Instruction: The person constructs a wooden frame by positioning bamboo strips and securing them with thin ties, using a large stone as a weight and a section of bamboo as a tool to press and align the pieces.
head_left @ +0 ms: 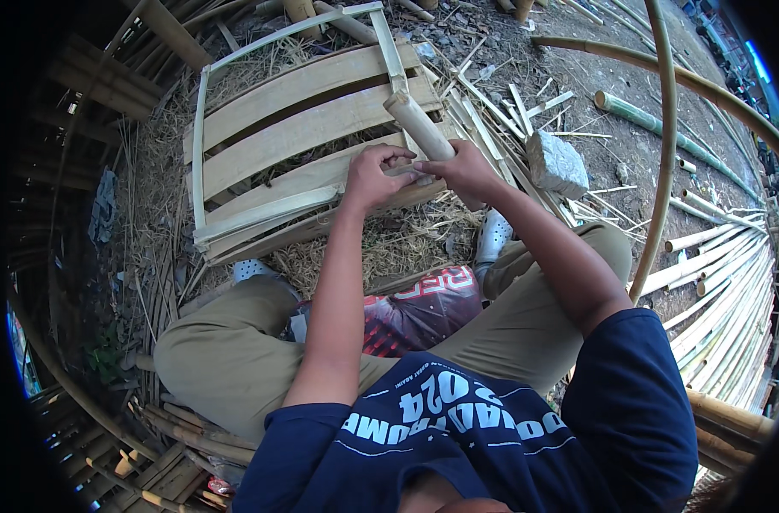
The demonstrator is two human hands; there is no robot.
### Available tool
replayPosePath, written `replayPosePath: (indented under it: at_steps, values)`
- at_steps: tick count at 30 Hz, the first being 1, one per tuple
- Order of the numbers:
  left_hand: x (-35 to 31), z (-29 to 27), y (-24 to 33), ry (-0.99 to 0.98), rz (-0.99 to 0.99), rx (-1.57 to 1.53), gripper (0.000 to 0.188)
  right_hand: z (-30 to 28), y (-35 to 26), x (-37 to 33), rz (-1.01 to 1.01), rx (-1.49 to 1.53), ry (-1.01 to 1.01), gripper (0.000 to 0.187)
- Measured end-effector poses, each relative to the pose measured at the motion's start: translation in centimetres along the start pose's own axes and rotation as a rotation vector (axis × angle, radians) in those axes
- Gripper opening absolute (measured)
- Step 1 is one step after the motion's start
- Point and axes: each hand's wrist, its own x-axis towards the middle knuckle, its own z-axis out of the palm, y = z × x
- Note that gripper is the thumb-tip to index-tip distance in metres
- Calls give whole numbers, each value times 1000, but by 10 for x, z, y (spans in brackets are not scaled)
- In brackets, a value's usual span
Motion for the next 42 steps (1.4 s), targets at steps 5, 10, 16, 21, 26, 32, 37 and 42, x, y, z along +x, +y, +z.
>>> replayPosePath:
  at_steps: [5, 10, 16, 21, 26, 32, 37, 42]
  values:
    - [-1, 3, 8, -63, -40, 210, 32, -4, -4, -1, 42, 48, -1, 59]
    - [-3, 7, 15, -23, -47, 238, 24, -4, 3, 2, 31, 58, 3, 60]
    - [-7, 14, 16, 79, -21, 297, 14, -2, 3, 5, 54, 47, -34, 60]
    - [-5, 17, 12, 82, 25, 344, 19, -8, 0, 3, 73, 6, -39, 63]
    - [-8, 13, 25, 62, -48, 314, 23, -58, -36, -17, -106, -350, -120, 61]
    - [-6, 14, 24, 62, -76, 421, 27, -92, -25, -31, -140, -720, -210, 55]
    - [-6, 16, 17, 68, -33, 323, 28, -99, -21, -41, -172, -692, -137, 48]
    - [-7, 17, 21, 66, -20, 339, 26, -105, -30, -54, -256, -513, -100, 44]
